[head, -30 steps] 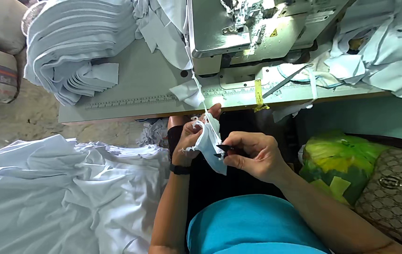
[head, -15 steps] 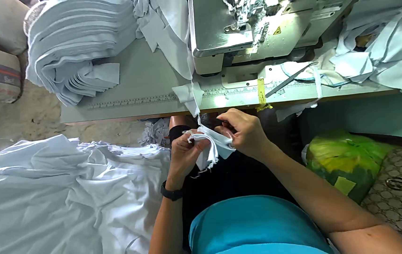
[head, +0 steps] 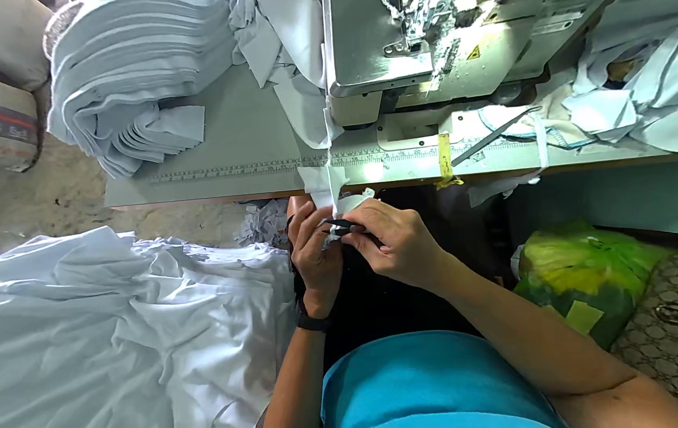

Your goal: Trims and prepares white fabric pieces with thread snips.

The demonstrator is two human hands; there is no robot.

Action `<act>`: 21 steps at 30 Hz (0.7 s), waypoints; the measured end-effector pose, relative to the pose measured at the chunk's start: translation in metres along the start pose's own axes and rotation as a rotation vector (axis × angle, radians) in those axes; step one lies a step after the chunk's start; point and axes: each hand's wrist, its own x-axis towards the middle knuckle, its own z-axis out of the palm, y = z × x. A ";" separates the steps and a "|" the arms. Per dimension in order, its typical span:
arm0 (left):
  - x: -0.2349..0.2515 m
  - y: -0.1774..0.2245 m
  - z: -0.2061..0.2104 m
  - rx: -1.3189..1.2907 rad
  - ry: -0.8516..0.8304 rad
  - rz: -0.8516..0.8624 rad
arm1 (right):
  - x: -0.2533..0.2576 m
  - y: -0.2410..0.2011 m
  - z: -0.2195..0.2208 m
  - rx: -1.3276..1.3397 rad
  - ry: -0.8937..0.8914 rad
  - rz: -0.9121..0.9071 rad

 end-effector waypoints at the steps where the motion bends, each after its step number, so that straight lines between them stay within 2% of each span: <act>1: 0.001 -0.001 -0.001 0.008 0.005 0.014 | 0.000 0.001 0.000 0.018 -0.003 -0.004; 4: 0.004 0.002 -0.012 0.016 0.033 -0.007 | 0.007 0.004 -0.003 0.050 0.024 0.016; 9: 0.010 0.022 -0.048 0.018 0.080 -0.070 | 0.013 0.024 -0.001 -0.041 0.075 0.175; 18: 0.003 0.032 -0.058 -0.052 -0.011 -0.102 | 0.032 0.021 0.023 -0.140 0.069 0.162; 21: 0.010 0.038 -0.066 -0.110 -0.137 -0.201 | 0.036 0.021 0.021 -0.017 0.113 0.130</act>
